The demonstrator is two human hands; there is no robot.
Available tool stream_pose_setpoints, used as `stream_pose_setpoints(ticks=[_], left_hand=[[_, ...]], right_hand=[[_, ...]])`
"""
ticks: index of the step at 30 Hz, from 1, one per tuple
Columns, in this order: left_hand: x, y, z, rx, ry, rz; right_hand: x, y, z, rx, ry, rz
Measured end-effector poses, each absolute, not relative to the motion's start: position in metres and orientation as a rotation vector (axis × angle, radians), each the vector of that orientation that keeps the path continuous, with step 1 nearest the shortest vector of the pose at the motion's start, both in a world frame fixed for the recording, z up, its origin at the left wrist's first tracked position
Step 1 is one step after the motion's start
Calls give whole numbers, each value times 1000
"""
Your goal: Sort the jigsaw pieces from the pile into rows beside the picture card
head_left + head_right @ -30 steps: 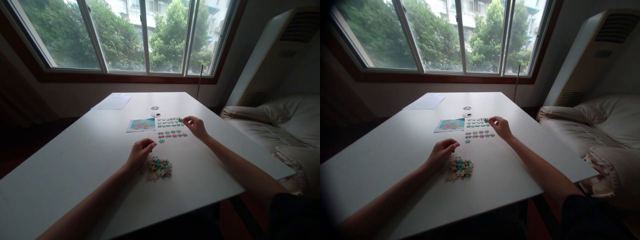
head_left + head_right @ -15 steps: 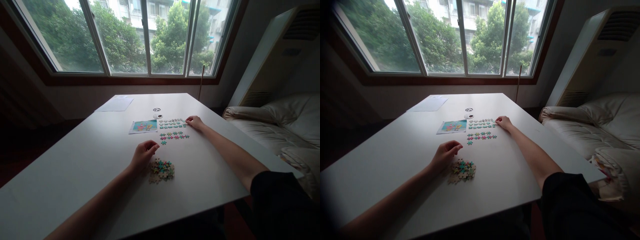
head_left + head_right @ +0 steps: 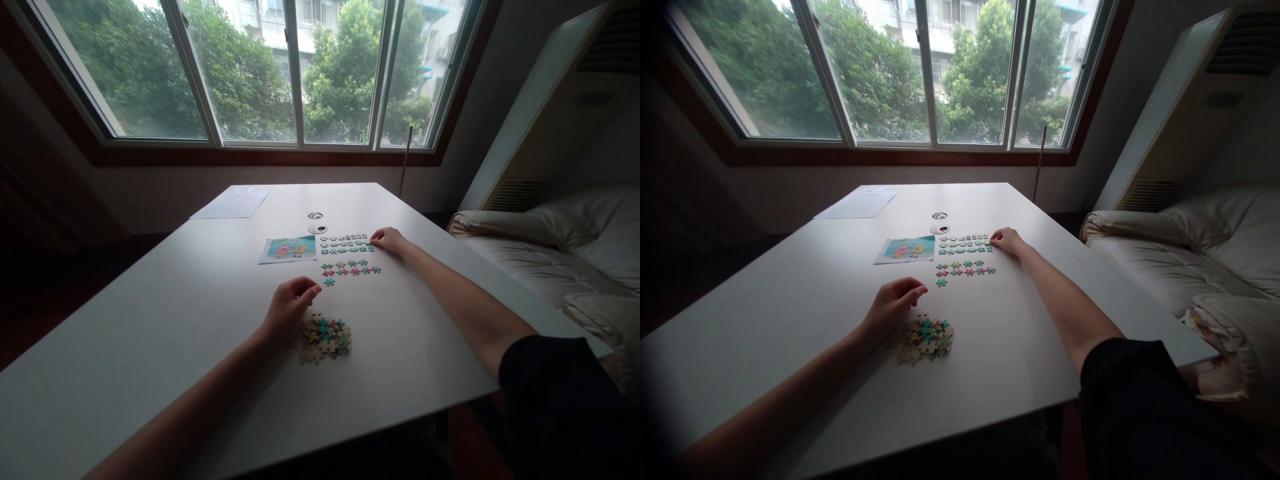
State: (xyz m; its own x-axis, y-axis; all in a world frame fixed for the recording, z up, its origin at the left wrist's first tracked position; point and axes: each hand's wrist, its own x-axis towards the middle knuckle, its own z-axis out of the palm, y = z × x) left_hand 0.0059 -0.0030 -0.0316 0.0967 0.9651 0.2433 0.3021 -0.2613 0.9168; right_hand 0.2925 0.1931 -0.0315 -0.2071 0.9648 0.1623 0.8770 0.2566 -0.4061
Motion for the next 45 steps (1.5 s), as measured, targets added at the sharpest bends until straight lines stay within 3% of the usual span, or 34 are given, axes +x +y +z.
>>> stream_pose_setpoints(ticks=[34, 41, 45], left_hand=[[6, -3, -31, 1684, 1269, 1171], [6, -3, -32, 1694, 1271, 1167], [6, -4, -30, 1704, 1265, 1170]], right_hand=[[282, 181, -26, -1700, -2097, 232], [234, 123, -4, -1393, -2254, 297], [205, 66, 0, -837, -2579, 592]])
